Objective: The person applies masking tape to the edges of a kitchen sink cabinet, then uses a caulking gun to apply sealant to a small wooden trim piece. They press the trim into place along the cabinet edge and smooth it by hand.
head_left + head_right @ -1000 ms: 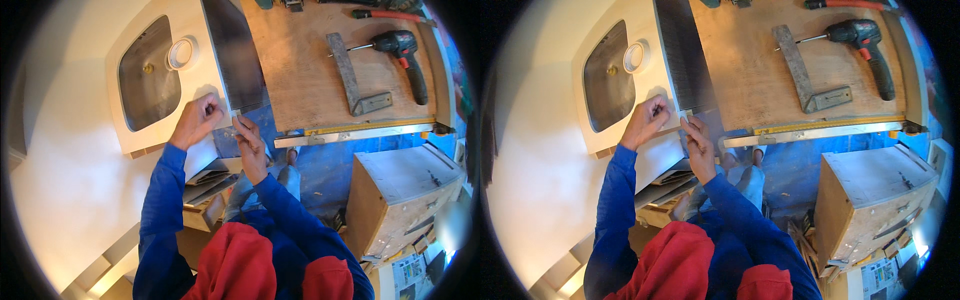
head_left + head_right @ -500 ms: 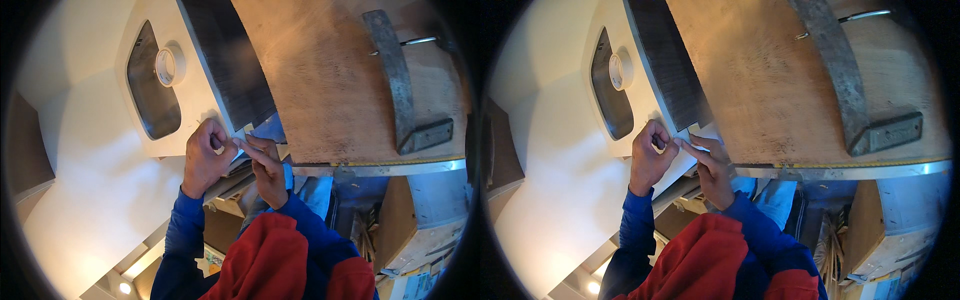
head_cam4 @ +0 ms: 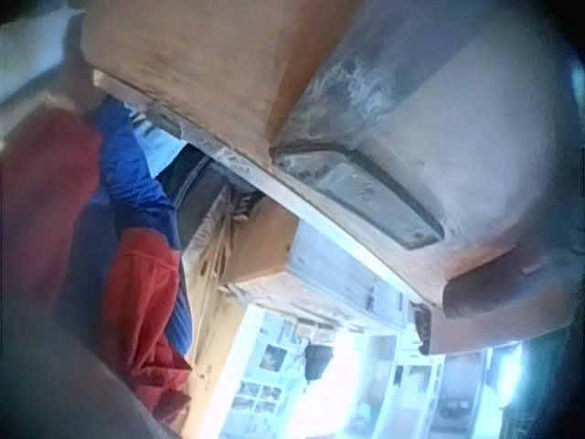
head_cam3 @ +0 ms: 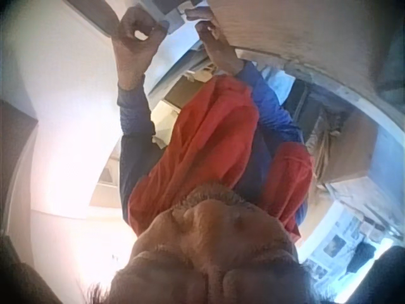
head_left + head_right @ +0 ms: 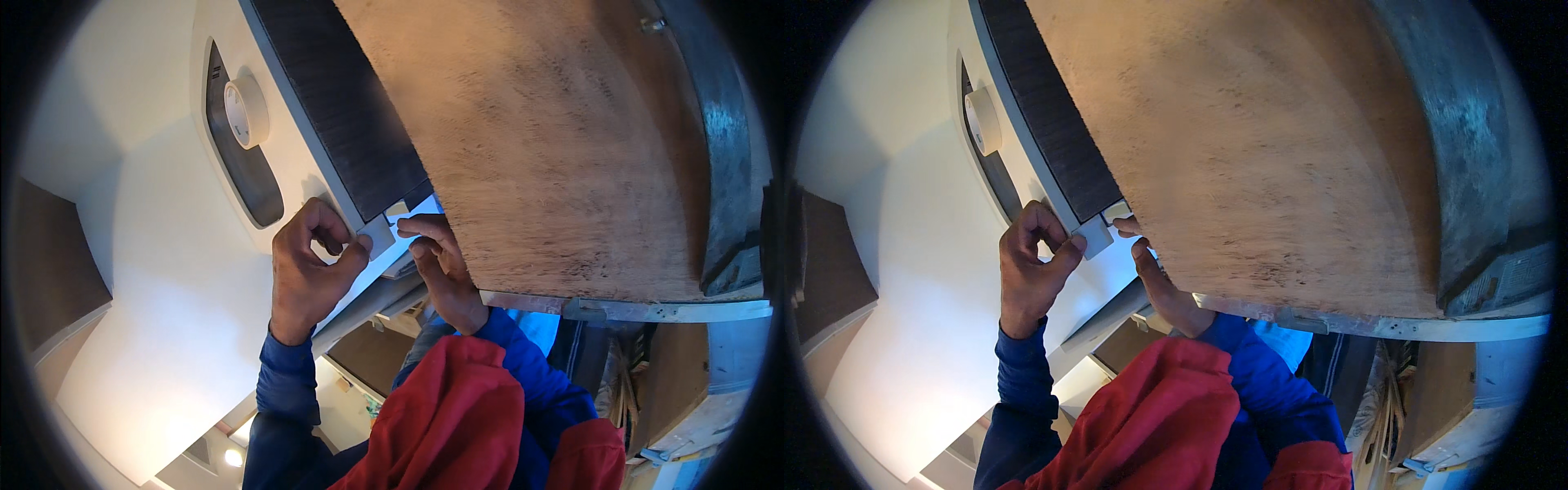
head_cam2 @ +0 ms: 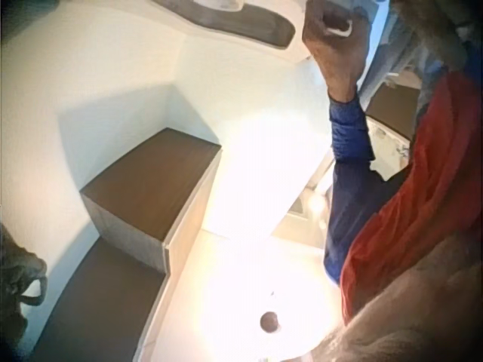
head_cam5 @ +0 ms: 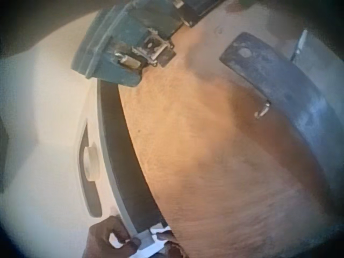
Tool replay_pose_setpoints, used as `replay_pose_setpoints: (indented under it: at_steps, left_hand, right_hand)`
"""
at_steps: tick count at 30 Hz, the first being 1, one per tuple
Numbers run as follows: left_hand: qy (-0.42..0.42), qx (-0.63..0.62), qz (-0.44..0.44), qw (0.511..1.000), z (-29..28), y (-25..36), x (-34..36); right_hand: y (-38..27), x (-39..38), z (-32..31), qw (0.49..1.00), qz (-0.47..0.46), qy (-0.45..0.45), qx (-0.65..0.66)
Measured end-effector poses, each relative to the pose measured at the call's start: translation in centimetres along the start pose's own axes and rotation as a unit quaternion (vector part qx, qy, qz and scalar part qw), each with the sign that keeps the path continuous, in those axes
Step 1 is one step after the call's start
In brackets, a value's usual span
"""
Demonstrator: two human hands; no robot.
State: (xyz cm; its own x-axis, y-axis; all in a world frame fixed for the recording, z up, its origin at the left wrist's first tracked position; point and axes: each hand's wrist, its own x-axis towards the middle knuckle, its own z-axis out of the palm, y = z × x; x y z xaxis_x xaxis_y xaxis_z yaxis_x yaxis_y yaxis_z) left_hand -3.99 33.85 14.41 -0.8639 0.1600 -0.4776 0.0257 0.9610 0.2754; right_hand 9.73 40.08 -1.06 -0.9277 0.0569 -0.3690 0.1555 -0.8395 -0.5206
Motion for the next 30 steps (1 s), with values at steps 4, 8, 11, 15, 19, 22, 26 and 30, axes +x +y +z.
replay_pose_setpoints:
  at_steps: [4,8,11,15,19,22,26,30]
  left_hand:
    - [-0.027,-0.021,-0.018,0.999,-0.5,0.6,0.3]
    - [-0.049,-0.019,-0.015,0.999,-0.8,1.0,0.5]
    - [-0.064,-0.032,-0.022,0.997,-1.1,1.1,0.8]
    - [-0.079,-0.041,-0.033,0.996,-1.4,1.1,1.1]
    - [-0.082,-0.037,-0.039,0.995,-1.5,1.0,1.2]
    - [-0.082,-0.038,-0.037,0.995,-1.5,1.0,1.1]
    - [-0.084,-0.036,-0.038,0.995,-1.6,1.0,1.2]
    - [-0.075,-0.034,-0.041,0.996,-1.5,1.0,1.1]
  right_hand:
    - [1.6,-1.0,-0.2,0.999,-0.009,0.047,-0.020]
    - [2.9,-1.9,-1.4,0.995,-0.002,0.037,-0.091]
    - [3.1,-2.0,-0.7,0.995,0.047,0.064,0.053]
    - [1.4,-2.3,-0.1,0.998,-0.037,0.045,-0.033]
    - [-0.3,-2.1,0.3,0.998,0.021,0.029,-0.051]
    - [-0.2,-1.0,0.5,0.985,-0.121,0.028,-0.123]
    - [0.1,-0.8,1.0,0.975,-0.132,0.011,-0.176]
    - [0.1,-0.8,1.7,0.970,-0.135,-0.001,-0.201]
